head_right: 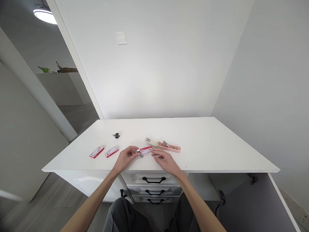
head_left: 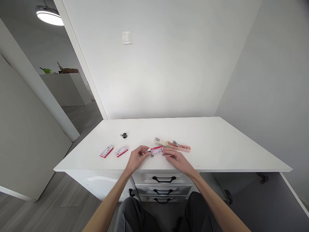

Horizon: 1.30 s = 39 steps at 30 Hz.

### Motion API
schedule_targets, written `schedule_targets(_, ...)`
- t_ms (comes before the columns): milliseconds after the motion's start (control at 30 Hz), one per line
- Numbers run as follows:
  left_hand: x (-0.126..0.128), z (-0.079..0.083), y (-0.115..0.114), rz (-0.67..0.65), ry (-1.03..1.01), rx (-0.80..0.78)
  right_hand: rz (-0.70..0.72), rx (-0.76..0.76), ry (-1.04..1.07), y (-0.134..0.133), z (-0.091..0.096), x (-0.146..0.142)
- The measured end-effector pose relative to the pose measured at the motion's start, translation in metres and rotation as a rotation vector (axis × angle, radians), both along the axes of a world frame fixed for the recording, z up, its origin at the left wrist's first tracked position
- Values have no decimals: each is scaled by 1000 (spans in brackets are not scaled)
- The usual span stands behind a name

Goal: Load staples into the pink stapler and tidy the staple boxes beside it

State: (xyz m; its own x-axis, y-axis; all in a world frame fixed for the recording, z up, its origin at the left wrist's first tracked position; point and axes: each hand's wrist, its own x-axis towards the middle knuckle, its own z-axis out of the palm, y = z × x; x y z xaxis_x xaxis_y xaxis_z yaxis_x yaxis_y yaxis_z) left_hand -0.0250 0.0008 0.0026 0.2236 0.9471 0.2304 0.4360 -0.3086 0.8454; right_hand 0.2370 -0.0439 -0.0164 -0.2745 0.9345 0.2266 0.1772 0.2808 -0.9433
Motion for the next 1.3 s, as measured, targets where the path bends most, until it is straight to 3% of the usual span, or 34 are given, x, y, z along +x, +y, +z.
schedule_targets(367,0,0,0,-9,-55,-77,-21,-18,40,-2,0,-2)
schedule_targets(900,2,5,-4,-223,-108,-182,53,-37,-70,-8,13,-5)
schedule_targets(1300,5,8,-7,-157,40,-82,-26,-43,-37,-3,4,-11)
